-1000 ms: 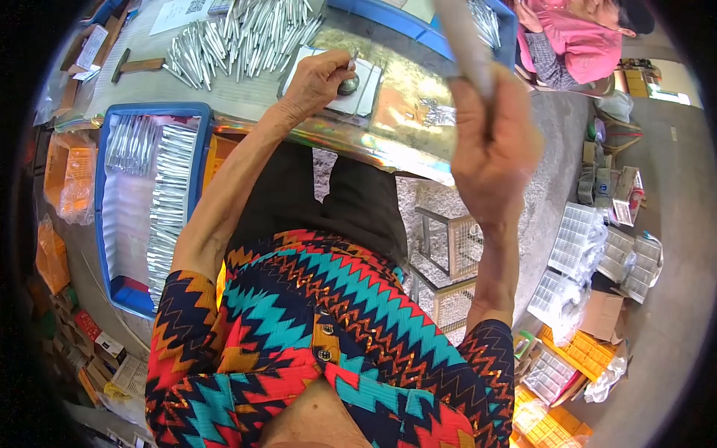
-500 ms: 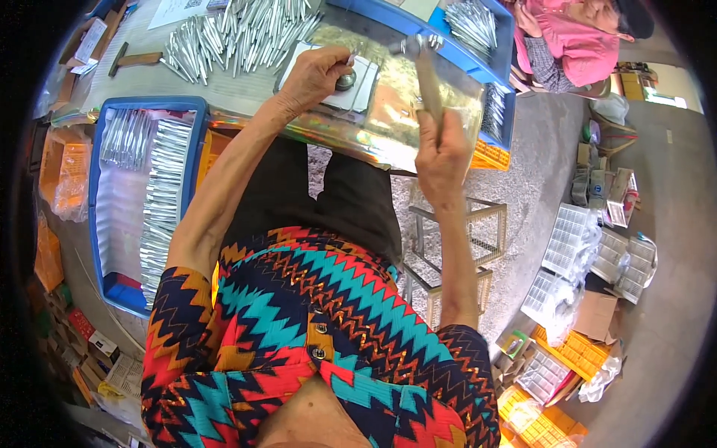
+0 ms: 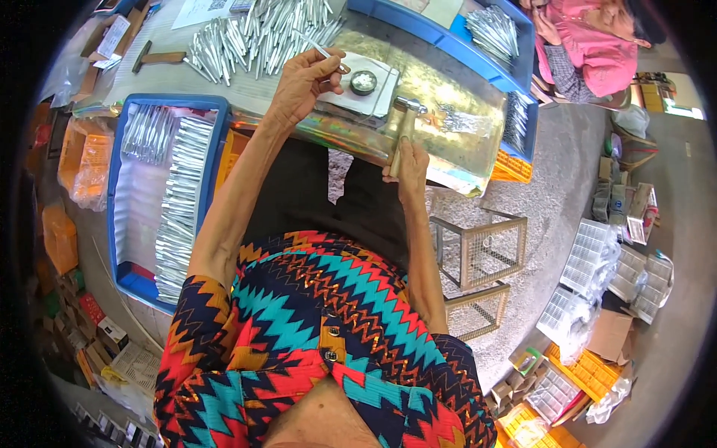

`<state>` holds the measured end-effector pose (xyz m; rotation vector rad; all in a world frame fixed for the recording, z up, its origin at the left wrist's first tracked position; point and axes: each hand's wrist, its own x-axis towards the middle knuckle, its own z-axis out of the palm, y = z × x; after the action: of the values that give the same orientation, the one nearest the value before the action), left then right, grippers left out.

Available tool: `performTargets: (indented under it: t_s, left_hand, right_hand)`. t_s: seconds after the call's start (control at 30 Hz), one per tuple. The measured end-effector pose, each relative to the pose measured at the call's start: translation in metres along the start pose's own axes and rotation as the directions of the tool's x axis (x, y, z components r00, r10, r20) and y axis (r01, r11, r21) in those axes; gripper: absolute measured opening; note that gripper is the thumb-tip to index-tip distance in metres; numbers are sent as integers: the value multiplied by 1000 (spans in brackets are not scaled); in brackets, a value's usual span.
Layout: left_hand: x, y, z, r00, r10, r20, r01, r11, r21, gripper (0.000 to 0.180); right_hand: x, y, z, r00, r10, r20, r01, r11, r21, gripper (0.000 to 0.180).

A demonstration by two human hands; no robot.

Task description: Assembling small metal components using a hammer and a metal jig on a workbench.

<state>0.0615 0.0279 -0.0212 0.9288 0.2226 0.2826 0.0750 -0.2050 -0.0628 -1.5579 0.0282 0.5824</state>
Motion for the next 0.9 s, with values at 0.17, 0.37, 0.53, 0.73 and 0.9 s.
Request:
performTargets:
  t_s: [0.17,0.37,0.53,0.73,0.9]
  left_hand:
    - [-24,15,-15,997,49,-55,-51,998,-40,16]
    - [-77,46,-45,951,193,-243,-165,978,131,15]
    - [-135,75,-93,820,166,-548,-12,962,274,14]
    - [-161,68,-154,735,-15,-678,184,967,177,17]
    - [-152,56,-159,695,-70,-716,268,949,167,16]
  right_hand:
    - [-3,3,-8,999,-15,33,23,964,-266,38]
    - [-4,11,-20,994,-86,60,104,883,-459,36]
    - [-7,7,-23,991,-93,93,128,850,-512,34]
    - [-9,11,-16,993,-94,78,121,858,-500,37]
    - [-12,10,-15,997,-52,57,73,873,-482,39]
